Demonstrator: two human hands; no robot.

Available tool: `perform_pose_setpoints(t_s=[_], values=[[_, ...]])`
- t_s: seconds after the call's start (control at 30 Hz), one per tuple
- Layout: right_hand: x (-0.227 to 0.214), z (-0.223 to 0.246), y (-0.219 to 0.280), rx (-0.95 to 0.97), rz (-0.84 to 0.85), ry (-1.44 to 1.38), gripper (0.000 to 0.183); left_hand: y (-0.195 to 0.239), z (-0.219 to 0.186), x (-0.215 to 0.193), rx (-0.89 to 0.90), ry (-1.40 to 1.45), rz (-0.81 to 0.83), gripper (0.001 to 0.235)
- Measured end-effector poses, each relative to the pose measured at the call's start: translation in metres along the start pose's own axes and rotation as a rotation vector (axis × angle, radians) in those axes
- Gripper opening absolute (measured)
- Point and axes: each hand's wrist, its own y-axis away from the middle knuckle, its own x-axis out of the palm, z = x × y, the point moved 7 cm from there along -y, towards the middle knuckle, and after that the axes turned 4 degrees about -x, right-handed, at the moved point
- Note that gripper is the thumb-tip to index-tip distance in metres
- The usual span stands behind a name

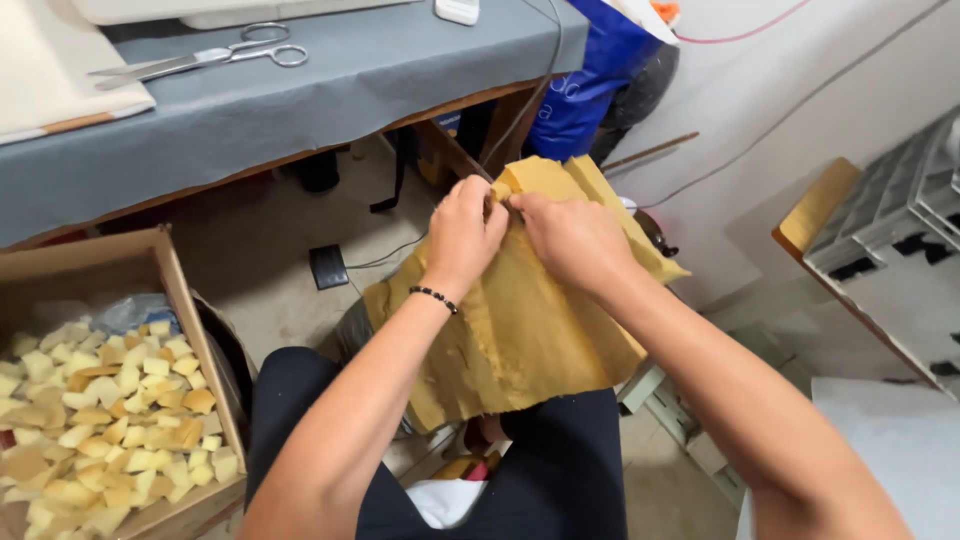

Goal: A person uses a knife to cut a large block of yellow foam into smaller, uniform pieces on a work surface.

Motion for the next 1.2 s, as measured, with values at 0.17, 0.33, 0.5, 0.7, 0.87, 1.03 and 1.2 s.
perform_pose_setpoints(t_s=[0.17,0.33,0.5,0.7,0.87,1.03,1.2], values=[[-0.095,0.026,0.067,-0.022,0.027,0.155,0.027,-0.026,0.011,-0.022,-0.07,0.034,-0.017,0.014],[-0.049,0.009,0.044,0.049,0.039,0.012,0.025,-0.009,0.001,-0.003,-0.075,0.028,0.038,0.015],[-0.037,0.011,0.023,0.007,0.006,-0.017,0.027,-0.022,0.005,-0.011,-0.052,-0.004,0.046,0.015],[-0.092,0.016,0.081,0.033,0.023,0.007,0.027,-0.04,0.026,-0.011,-0.163,0.061,0.113,0.016],[-0.039,-0.002,0.042,0.06,-0.087,-0.078,0.026,-0.031,0.022,-0.026,-0.194,0.055,0.132,0.022],[-0.053,0.022,0.04,0.085,-0.028,-0.142,0.029,-0.025,-0.04,-0.076,-0.457,-0.143,0.444,0.044],[-0.039,0.02,0.044,0.109,0.009,-0.157,0.029,-0.005,-0.032,-0.047,-0.493,-0.137,0.558,0.075]])
